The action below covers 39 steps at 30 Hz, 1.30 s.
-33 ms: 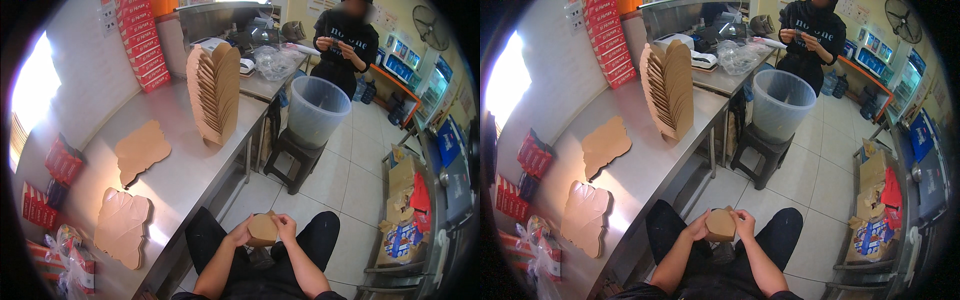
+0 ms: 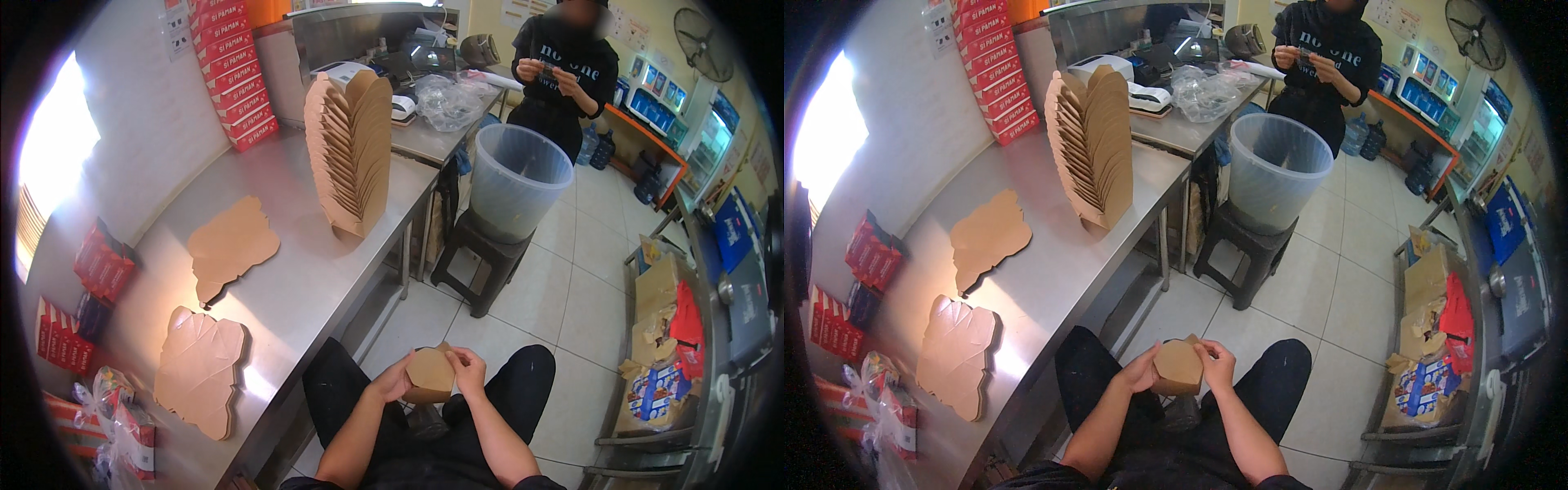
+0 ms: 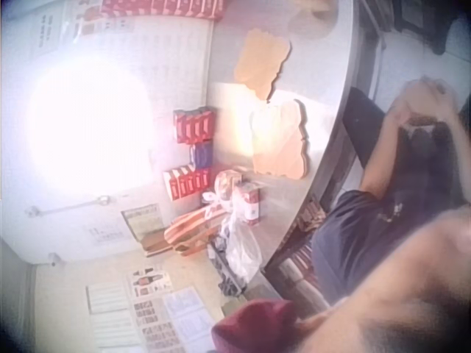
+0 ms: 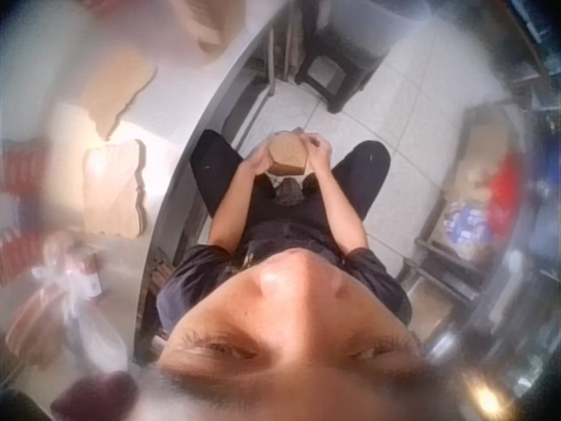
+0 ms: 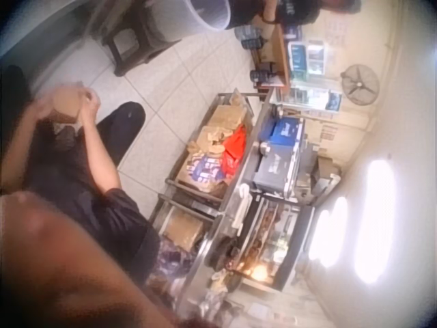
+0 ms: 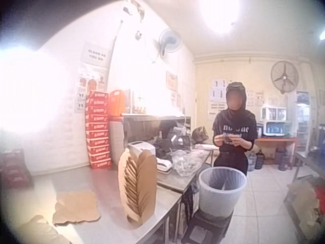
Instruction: The person sits on the floor and repeatedly folds flat cardboard pieces into tray shapes by hand. They stack the finished trays on their lap and periodically place the stack onto a nearby metal table.
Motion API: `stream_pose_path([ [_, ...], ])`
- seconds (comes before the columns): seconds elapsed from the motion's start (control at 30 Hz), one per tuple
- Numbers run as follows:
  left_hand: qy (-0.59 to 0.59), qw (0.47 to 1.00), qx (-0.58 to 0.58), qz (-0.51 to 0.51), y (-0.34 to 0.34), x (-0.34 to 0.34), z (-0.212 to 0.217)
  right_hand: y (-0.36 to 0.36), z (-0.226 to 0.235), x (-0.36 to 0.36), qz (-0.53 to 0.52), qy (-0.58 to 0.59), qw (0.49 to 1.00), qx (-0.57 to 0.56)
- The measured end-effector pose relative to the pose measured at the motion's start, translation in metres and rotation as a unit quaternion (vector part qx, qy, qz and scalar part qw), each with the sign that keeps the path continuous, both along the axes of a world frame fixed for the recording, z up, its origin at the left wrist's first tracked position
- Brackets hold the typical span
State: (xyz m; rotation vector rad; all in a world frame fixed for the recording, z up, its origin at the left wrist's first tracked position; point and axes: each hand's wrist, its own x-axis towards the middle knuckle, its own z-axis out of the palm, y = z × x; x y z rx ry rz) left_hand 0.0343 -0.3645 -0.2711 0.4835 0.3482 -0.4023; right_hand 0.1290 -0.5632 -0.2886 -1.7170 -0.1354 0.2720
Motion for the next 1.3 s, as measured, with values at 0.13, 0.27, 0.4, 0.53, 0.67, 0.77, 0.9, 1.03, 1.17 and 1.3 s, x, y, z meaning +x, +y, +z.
stream_pose_path([
  [0.13,-0.03,0.983,0.18,-0.004,-0.001,0.005,-0.018,0.01,0.014,0.007,0.041,-0.065,0.997,0.007],
  [0.27,-0.003,0.974,0.227,-0.002,-0.001,0.005,-0.024,0.009,0.022,0.003,0.118,-0.129,0.985,-0.008],
  [0.4,-0.021,0.962,0.272,-0.005,-0.006,0.003,-0.023,0.01,0.026,0.002,0.152,-0.116,0.98,-0.058],
  [0.53,-0.037,0.957,0.288,0.006,-0.011,0.002,-0.023,0.011,0.028,-0.001,0.157,-0.1,0.976,-0.109],
  [0.67,-0.056,0.95,0.308,0.002,-0.01,0.006,-0.029,0.014,0.012,-0.002,0.113,-0.057,0.991,-0.031],
  [0.77,-0.054,0.951,0.304,-0.001,-0.012,0.007,-0.03,0.01,0.0,0.007,0.111,0.02,0.993,0.012],
  [0.9,-0.056,0.945,0.322,-0.008,-0.012,0.005,-0.025,0.006,-0.004,0.01,0.12,0.087,0.988,0.052],
  [1.03,-0.068,0.955,0.287,-0.017,-0.009,0.004,-0.026,0.003,-0.004,0.014,0.137,0.139,0.974,0.112],
  [1.17,-0.077,0.963,0.259,-0.017,-0.007,0.002,-0.027,0.001,-0.003,0.019,0.148,0.164,0.966,0.133],
  [1.3,-0.068,0.965,0.249,-0.033,-0.005,0.001,-0.022,-0.003,-0.004,0.019,0.152,0.153,0.967,0.139],
])
